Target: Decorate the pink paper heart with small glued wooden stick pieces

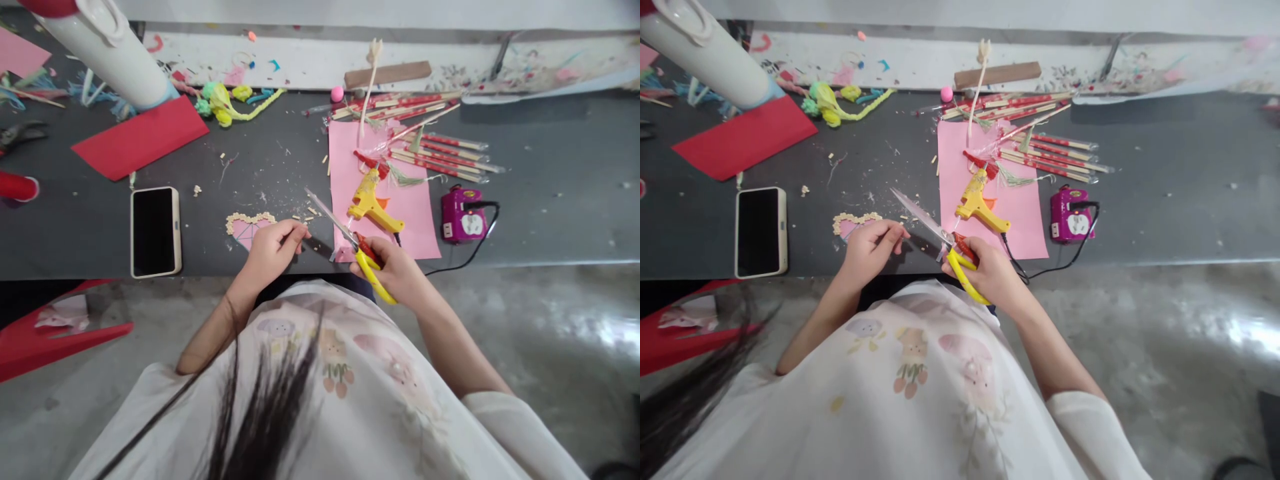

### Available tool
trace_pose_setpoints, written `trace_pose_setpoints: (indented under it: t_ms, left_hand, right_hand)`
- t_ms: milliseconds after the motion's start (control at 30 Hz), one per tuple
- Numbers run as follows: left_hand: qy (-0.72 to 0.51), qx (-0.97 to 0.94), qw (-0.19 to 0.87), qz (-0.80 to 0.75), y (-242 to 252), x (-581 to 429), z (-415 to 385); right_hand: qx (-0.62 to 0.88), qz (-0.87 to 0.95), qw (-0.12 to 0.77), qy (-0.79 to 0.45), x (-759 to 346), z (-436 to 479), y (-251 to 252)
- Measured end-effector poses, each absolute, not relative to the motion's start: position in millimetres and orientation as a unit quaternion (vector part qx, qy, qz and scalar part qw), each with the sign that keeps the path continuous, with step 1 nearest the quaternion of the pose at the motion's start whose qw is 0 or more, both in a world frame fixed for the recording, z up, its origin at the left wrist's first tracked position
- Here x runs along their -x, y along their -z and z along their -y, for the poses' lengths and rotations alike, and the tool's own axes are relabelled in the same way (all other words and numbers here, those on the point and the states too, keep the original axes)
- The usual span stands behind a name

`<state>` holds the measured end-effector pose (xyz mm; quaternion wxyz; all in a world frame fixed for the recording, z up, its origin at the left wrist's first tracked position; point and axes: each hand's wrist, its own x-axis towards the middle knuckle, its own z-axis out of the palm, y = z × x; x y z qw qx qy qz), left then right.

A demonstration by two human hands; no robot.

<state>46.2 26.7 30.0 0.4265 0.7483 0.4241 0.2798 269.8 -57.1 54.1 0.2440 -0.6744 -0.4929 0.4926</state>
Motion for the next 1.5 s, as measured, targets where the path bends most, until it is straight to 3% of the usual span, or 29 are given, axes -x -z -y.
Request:
trace_pose_setpoints:
  t_ms: [300, 800, 1100, 1500]
  left_hand:
    - [-0.146, -0.87, 0.246, -0.401, -27, -50, -22]
    - [-0.117, -0.924, 0.159, -0.327, -10, -61, -12]
    - [-0.142, -0.905, 0.215, -0.34, -18, -61, -31]
    - [-0.189, -0.734, 0.269, -0.594, -18, -83, -99]
  right_hand:
    - [0.698, 0.504, 0.227, -0.456, -275, 61, -51]
    - [0.712, 0.494, 0.229, -0.443, -283, 69, -45]
    - [0.702, 0.474, 0.243, -0.472, -289, 75, -34]
    - [0.708, 0.482, 0.232, -0.461, -288, 74, -35]
